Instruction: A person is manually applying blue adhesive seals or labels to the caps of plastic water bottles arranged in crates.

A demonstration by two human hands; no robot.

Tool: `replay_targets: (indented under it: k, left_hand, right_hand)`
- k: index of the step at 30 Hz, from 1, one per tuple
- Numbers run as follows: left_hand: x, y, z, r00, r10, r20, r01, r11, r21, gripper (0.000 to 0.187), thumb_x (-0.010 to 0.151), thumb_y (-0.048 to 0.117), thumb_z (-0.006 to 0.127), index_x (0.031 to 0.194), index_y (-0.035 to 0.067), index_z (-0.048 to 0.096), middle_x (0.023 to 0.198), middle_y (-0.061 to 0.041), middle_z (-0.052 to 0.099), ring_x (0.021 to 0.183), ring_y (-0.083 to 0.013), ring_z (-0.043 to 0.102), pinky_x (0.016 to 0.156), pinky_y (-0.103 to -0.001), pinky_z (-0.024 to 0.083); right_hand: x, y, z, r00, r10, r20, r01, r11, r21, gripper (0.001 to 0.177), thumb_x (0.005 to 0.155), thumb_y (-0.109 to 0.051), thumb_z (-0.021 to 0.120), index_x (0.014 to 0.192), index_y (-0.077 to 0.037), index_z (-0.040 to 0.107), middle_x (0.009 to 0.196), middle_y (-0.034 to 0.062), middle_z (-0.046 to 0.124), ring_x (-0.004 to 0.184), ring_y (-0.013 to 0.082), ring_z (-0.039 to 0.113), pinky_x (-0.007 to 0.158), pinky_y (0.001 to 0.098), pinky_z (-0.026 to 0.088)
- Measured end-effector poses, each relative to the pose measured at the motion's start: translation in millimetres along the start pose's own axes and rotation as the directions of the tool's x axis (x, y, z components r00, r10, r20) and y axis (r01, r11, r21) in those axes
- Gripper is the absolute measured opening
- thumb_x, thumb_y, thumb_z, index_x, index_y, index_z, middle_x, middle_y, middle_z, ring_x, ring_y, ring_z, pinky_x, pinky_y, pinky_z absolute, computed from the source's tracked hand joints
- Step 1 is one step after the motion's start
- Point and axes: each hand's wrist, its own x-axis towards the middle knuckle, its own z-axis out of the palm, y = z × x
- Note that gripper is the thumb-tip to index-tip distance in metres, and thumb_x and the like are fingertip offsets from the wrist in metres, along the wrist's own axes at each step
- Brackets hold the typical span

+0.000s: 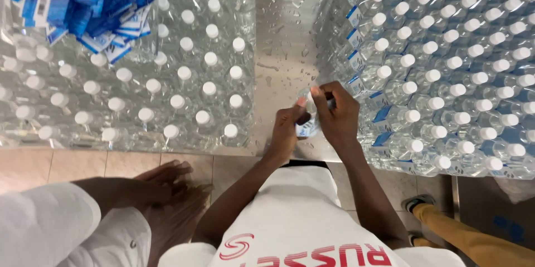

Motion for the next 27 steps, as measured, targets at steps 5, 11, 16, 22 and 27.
replay_targets:
  k: [5, 11, 16, 22, 27]
  left_hand:
    - [22, 1, -22, 0.987, 0.081, -0.142, -0.061, 0.988, 0.14, 0.063, 0.121, 0.034, 0.047, 0.06, 0.019, 0.054, 0.049, 0.006, 0.046, 0.041, -0.0012, 0.041, 0.042, -0.019, 0.03]
    - [12, -2, -29, 0.992, 0.115, -0.052, -0.1, 0.968, 0.232, 0.064, 0.121, 0.034, 0.049, 0.06, 0.014, 0.057, 0.051, 0.002, 0.048, 0.046, -0.0009, 0.041, 0.049, -0.019, 0.034]
    - [0, 28, -13, 0.989, 0.024, 0.148, -0.015, 0.998, -0.059, 0.057, 0.115, 0.057, 0.049, 0.122, 0.004, 0.066, 0.115, -0.018, 0.079, 0.098, -0.0163, 0.077, 0.085, -0.029, 0.058]
    - [-8, 16, -26, 0.985, 0.023, 0.17, 0.001, 0.99, -0.141, 0.043, 0.105, 0.02, 0.075, 0.14, 0.004, 0.056, 0.132, -0.021, 0.075, 0.12, -0.0241, 0.075, 0.103, -0.032, 0.057]
    - [-8, -1, -46, 0.987, 0.035, 0.155, -0.028, 0.998, -0.048, 0.035, 0.105, 0.017, 0.076, 0.132, 0.002, 0.06, 0.112, -0.017, 0.074, 0.107, -0.0196, 0.071, 0.095, -0.032, 0.054]
  right_hand:
    - [-18, -10, -16, 0.938, 0.206, 0.277, -0.302, 0.877, 0.373, 0.07, 0.081, -0.056, 0.09, 0.125, -0.005, 0.072, 0.104, 0.0155, 0.075, 0.102, 0.0298, 0.074, 0.101, 0.0519, 0.058]
    - [-37, -14, -25, 0.877, 0.435, 0.204, -0.479, 0.831, 0.283, 0.053, 0.076, -0.015, 0.103, 0.122, -0.007, 0.079, 0.091, 0.0122, 0.08, 0.094, 0.0233, 0.08, 0.09, 0.0402, 0.063]
    - [-27, -13, -23, 0.827, 0.514, 0.229, -0.562, 0.736, 0.378, 0.042, 0.078, -0.012, 0.101, 0.115, -0.006, 0.083, 0.079, 0.0105, 0.077, 0.073, 0.0101, 0.068, 0.066, 0.0282, 0.06]
    - [-35, -6, -25, 0.799, 0.548, 0.248, -0.596, 0.666, 0.448, 0.033, 0.089, -0.008, 0.092, 0.119, -0.003, 0.079, 0.093, 0.011, 0.083, 0.078, 0.0083, 0.069, 0.071, 0.027, 0.063]
    - [-55, 16, -22, 0.836, 0.455, 0.307, -0.549, 0.686, 0.478, 0.022, 0.096, -0.007, 0.084, 0.114, -0.003, 0.073, 0.093, 0.0148, 0.08, 0.088, 0.014, 0.07, 0.082, 0.0339, 0.062]
